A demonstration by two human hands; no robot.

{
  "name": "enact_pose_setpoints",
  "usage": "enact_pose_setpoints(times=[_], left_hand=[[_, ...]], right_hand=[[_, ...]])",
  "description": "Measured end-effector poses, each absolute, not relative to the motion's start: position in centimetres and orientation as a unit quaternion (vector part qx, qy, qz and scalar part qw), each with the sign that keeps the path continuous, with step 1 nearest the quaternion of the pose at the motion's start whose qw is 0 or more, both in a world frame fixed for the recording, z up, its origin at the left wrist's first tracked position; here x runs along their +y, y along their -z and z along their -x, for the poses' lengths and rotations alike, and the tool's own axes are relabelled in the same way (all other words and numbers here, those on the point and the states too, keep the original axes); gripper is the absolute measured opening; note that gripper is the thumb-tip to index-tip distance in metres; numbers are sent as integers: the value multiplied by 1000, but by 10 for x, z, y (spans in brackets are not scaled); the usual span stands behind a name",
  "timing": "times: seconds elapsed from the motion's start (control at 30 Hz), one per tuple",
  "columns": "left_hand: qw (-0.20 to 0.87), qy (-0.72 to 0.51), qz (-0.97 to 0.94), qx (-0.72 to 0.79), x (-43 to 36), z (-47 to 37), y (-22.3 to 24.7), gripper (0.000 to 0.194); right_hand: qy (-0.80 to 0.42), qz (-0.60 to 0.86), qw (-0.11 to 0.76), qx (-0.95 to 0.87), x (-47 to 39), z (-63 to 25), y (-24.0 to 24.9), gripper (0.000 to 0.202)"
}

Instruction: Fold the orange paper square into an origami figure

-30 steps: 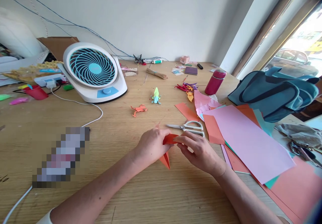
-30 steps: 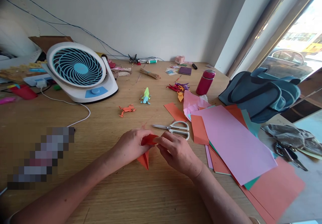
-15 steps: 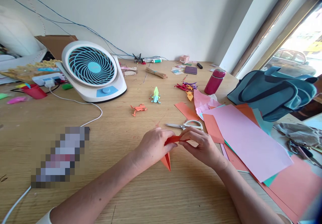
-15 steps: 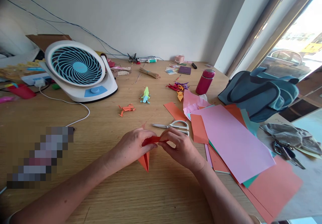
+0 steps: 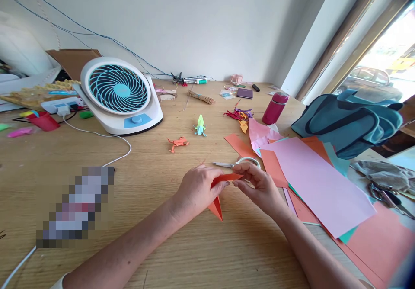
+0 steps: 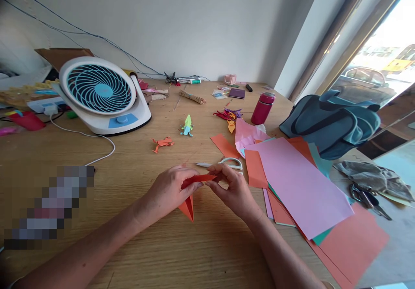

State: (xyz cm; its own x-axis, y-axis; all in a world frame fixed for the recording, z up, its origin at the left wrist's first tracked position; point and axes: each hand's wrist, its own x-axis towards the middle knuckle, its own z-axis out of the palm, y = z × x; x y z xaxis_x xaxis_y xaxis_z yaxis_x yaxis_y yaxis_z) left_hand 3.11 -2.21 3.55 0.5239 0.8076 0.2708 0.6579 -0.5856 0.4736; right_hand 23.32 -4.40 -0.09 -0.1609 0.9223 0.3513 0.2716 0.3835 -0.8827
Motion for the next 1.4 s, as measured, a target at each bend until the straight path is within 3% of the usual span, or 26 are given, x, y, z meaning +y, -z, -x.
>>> enact_pose_setpoints(times=[0.17, 0.27, 0.37, 0.53, 0.67, 0.87, 1.4], left_hand=[[126, -257, -863, 416, -26, -32, -38, 9], [103, -265, -867, 409, -28, -32, -39, 7], [95, -258, -867, 416, -28, -31, -39, 9], [77, -237, -865, 436, -29, -31, -41, 13], [61, -205, -864, 456, -31, -32, -43, 5], [54, -186, -869, 455, -31, -32, -41, 13], [35, -188, -873, 449, -29, -31, -40, 11]], right_hand=[[-422, 388, 512, -639, -43, -224, 12, 16], [-402, 364, 552, -633, -43, -223, 12, 17], [-315, 373, 553, -676, -44, -226, 6, 16], [-68, 382, 469, -793, -45, -236, -5, 21], [-10, 382, 429, -819, -44, -243, -6, 24], [2, 376, 384, -843, -42, -242, -6, 20], [-63, 391, 385, -834, -40, -244, -11, 14]])
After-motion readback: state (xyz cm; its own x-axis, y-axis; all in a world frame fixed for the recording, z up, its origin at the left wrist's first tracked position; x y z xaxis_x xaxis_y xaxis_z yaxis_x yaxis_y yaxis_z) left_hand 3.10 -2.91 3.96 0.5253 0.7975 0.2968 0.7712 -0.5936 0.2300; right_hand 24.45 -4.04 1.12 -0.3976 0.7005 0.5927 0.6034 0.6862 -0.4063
